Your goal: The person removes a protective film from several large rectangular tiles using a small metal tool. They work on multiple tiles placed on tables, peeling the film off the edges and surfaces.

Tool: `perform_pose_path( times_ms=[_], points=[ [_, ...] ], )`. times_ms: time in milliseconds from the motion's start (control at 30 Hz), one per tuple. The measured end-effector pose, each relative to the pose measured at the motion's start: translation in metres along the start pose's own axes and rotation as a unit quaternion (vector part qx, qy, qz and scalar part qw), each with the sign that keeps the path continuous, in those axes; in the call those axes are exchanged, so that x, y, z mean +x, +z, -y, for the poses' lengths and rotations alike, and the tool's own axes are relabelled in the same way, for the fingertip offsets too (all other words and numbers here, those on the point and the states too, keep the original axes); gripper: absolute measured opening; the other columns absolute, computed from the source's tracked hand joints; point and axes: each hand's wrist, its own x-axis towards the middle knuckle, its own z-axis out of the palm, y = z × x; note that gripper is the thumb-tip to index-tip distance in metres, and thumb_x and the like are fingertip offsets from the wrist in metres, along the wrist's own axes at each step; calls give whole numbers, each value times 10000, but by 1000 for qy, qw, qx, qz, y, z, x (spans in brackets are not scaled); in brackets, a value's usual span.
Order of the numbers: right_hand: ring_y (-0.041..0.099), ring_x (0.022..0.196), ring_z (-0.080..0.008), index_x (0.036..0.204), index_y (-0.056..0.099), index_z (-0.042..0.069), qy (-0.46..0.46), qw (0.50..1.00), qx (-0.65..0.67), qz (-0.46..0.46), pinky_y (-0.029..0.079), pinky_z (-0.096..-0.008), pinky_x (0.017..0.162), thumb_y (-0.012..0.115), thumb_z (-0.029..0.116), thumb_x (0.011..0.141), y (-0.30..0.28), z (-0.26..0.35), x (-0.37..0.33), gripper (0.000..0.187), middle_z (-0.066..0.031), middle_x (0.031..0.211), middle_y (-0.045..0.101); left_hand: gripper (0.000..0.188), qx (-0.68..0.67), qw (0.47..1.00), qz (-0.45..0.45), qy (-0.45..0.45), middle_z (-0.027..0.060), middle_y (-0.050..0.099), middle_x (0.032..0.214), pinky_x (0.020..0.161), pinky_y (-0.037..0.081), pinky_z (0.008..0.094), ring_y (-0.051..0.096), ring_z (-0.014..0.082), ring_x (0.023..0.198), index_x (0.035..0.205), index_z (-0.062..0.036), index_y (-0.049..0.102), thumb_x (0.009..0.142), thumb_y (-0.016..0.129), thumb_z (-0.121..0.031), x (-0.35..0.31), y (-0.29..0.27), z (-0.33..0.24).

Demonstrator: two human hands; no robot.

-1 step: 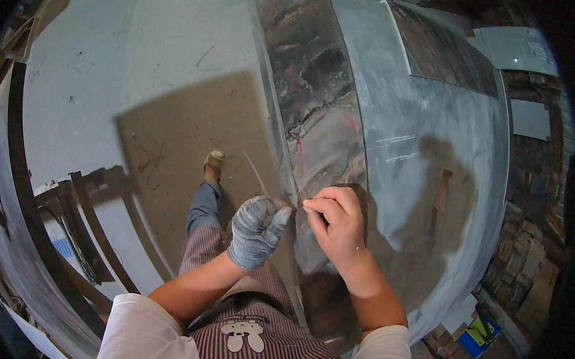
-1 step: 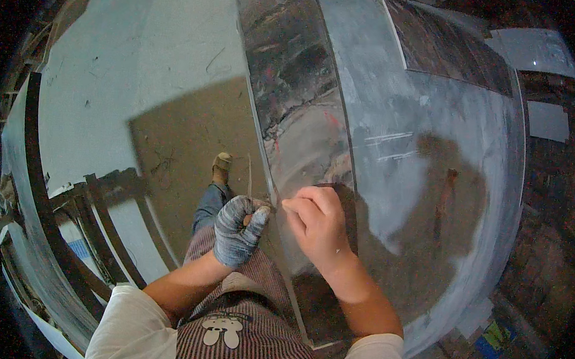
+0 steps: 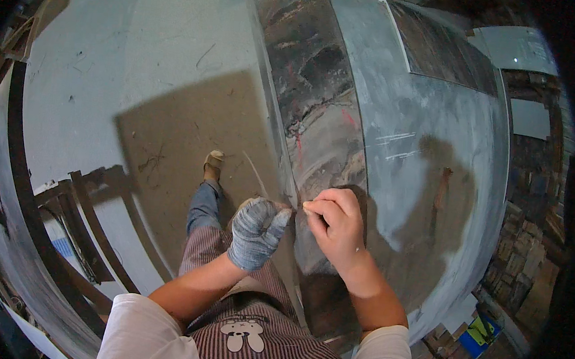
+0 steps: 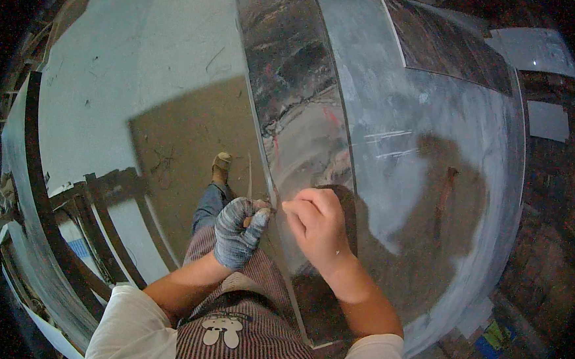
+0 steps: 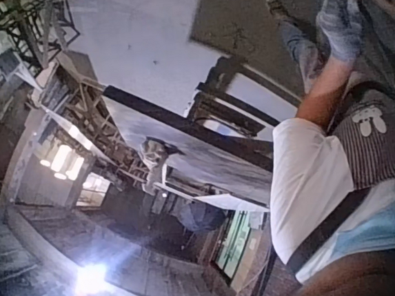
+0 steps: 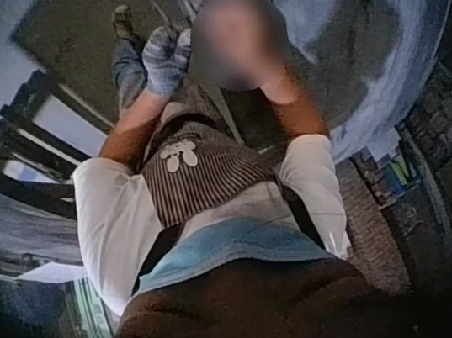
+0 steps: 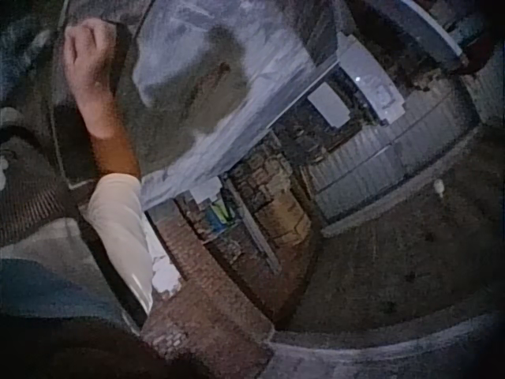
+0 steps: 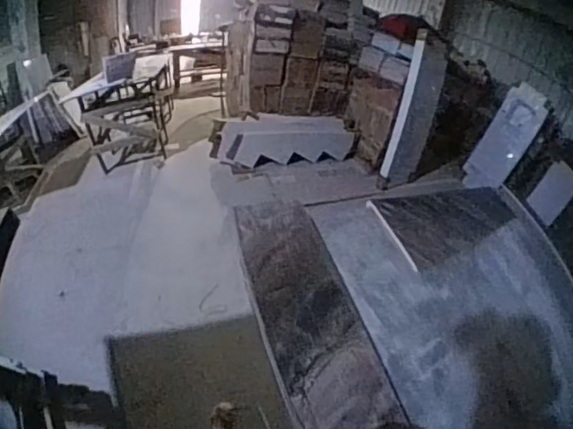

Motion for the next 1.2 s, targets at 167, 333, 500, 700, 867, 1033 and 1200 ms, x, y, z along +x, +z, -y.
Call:
perform_pose_path(
  times_ms=[167,333,500,700,867,1033,1200],
  points=[
    [571,821,-294,892,674,62,-1,1000,10,6,467,-387,725,745,-25,703,-7,4,-33,219,-77,895,601,62,15,1000,5,25,89,658,802,664,508,335,632,252,707,901,-54,683,856,722,-74,-30,6,-4],
    [573,837,-289,901,676,60,22,999,16,27,466,-383,730,745,-31,702,-15,11,-66,229,-79,915,602,94,17,998,58,18,105,650,783,652,503,401,624,316,708,856,-69,666,839,733,-132,-59,8,-6],
    [576,856,-295,914,672,58,42,999,13,13,468,-384,740,745,-38,697,-15,14,-69,248,-90,939,599,107,4,997,73,30,108,637,780,640,483,417,608,320,693,858,-69,657,833,740,-131,-57,8,0],
    [577,868,-310,901,661,63,10,999,-2,-49,478,-402,757,732,-36,703,7,5,-28,233,-98,934,600,70,22,1000,5,21,84,622,781,644,483,326,586,227,687,887,-45,658,864,718,-74,-13,-2,-3],
    [580,857,-303,894,669,70,6,997,12,-76,484,-391,757,734,-44,690,12,5,-32,243,-89,916,604,55,33,996,-56,64,81,638,786,665,486,296,608,203,703,899,-41,679,873,712,-77,-17,5,-1],
    [579,847,-298,877,671,65,1,998,6,-64,484,-387,740,732,-48,698,8,10,-61,221,-87,914,605,59,33,999,-34,1,94,652,793,673,504,324,622,240,709,886,-50,688,859,728,-84,-51,11,-7],
    [571,829,-297,874,666,53,-6,999,-2,-49,476,-392,725,734,-34,714,2,13,-90,194,-88,906,600,62,11,999,-27,-30,101,661,796,673,514,337,639,258,716,883,-54,696,853,735,-92,-81,19,-13]
  ],
)
